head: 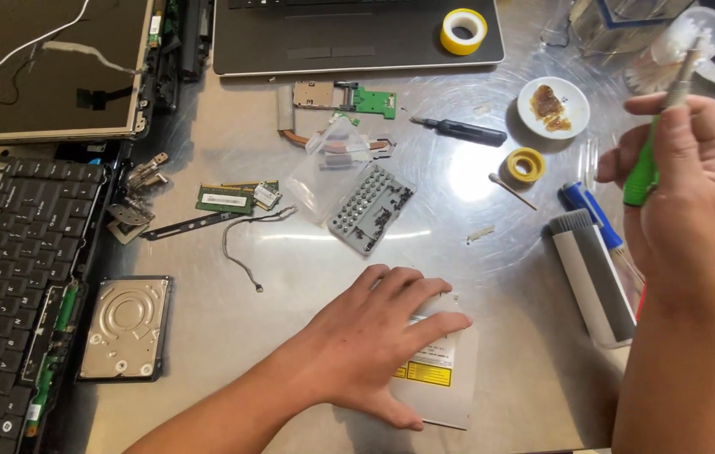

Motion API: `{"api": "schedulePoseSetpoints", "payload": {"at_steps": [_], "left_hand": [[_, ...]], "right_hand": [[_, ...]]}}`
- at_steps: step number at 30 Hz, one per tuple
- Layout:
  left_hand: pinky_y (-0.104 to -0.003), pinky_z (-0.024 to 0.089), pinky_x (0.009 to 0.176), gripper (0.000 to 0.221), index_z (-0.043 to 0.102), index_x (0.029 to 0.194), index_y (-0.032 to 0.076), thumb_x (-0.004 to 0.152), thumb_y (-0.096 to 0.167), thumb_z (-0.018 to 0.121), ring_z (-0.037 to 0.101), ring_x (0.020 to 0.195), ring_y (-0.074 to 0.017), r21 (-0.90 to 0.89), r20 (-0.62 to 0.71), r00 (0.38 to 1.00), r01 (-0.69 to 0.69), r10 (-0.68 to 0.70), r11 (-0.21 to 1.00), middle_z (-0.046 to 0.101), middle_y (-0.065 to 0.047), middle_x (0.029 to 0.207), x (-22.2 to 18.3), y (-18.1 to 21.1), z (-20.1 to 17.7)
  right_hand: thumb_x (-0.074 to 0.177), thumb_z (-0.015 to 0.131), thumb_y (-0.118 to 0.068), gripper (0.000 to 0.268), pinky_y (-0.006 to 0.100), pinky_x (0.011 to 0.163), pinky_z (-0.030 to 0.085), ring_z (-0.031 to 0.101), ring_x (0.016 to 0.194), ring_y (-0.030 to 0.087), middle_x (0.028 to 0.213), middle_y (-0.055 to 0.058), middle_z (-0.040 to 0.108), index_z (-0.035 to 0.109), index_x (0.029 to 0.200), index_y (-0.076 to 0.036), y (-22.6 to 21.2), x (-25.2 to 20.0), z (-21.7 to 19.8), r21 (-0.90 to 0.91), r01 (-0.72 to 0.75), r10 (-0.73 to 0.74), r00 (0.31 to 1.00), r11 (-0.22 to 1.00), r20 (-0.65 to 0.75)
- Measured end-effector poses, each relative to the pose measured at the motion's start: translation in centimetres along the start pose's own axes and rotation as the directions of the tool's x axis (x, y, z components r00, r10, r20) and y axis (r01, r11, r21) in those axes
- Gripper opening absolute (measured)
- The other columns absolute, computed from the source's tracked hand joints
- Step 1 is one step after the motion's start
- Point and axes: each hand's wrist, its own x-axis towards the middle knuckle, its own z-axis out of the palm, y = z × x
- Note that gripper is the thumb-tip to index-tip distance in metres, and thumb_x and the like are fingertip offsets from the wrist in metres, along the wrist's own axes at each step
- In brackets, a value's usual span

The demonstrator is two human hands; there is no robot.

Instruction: Disassembling and inspecting a laptop optical drive using a screwdriver on a repair bench.

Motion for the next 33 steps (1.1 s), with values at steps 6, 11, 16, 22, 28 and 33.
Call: {"api": "schedulePoseSetpoints", "payload": {"at_steps": [6,11,16,22,28,33], "left_hand": [[-0.052,0.036,0.095,0.134,0.034,0.153,0.025,0.046,0.082,0.091,0.05,0.123,-0.0386,0.014,-0.011,1.0,-0.014,0.015,1.0,0.05,-0.019,0.147,0.1,-0.2,-0.4],[-0.047,0.045,0.092,0.132,0.026,0.155,0.018,0.054,0.059,0.099,0.057,0.114,-0.0366,-0.177,-0.032,0.993,0.111,-0.118,0.978,0.052,-0.017,0.137,-0.2,-1.0,-1.2],[-0.037,0.046,0.098,0.114,0.033,0.158,0.027,0.063,0.034,0.097,0.061,0.118,-0.0282,-0.349,0.337,0.844,0.524,-0.418,0.777,0.068,-0.008,0.128,-0.6,-2.0,-4.2],[-0.029,0.046,0.091,0.077,0.052,0.136,0.03,0.069,0.029,0.091,0.065,0.107,-0.0165,-0.3,0.502,0.7,0.691,-0.507,0.658,0.069,0.0,0.117,-2.0,-4.0,-5.8],[-0.026,0.049,0.088,0.042,0.067,0.124,0.024,0.084,0.032,0.075,0.066,0.102,-0.0113,-0.4,0.363,0.783,0.62,-0.505,0.675,0.073,0.003,0.118,-2.4,-5.1,-6.5],[-0.026,0.054,0.074,0.026,0.055,0.111,0.019,0.091,0.025,0.071,0.069,0.091,-0.0102,-0.67,0.349,0.726,0.635,-0.592,0.385,0.075,-0.002,0.108,-1.8,-5.0,-5.7]], "right_hand": [[0.12,0.045,-0.027,0.022,0.021,0.061,0.041,0.05,0.065,0.013,0.085,0.003,0.05,0.057,0.126,-0.009,-2.0,-0.4,1.5,-0.123,-0.125,0.131,0.991,0.984,0.04],[0.119,0.045,-0.026,0.021,0.022,0.062,0.037,0.045,0.067,0.011,0.084,0.002,0.048,0.057,0.125,-0.01,-2.0,-0.4,1.2,-0.087,-0.118,0.121,0.992,0.989,0.036],[0.117,0.049,-0.024,0.018,0.021,0.063,0.038,0.044,0.068,0.01,0.082,0.0,0.046,0.06,0.12,-0.01,-2.0,-1.2,2.1,-0.151,-0.13,0.147,0.983,0.98,0.109],[0.109,0.056,-0.021,0.017,0.028,0.055,0.035,0.042,0.061,0.012,0.07,0.001,0.047,0.05,0.097,-0.011,-1.5,-2.6,4.9,-0.399,-0.111,0.257,0.906,0.91,0.335],[0.102,0.058,-0.037,0.023,0.032,0.072,0.043,0.051,0.076,0.014,0.078,0.0,0.058,0.062,0.095,-0.015,-2.3,-3.8,7.0,-0.601,0.031,0.413,0.699,0.799,0.584],[0.102,0.052,-0.032,0.032,0.03,0.066,0.057,0.067,0.069,0.015,0.084,0.002,0.081,0.072,0.092,-0.009,-3.6,-3.7,7.4,-0.573,-0.133,0.531,0.585,0.808,0.613]]}}
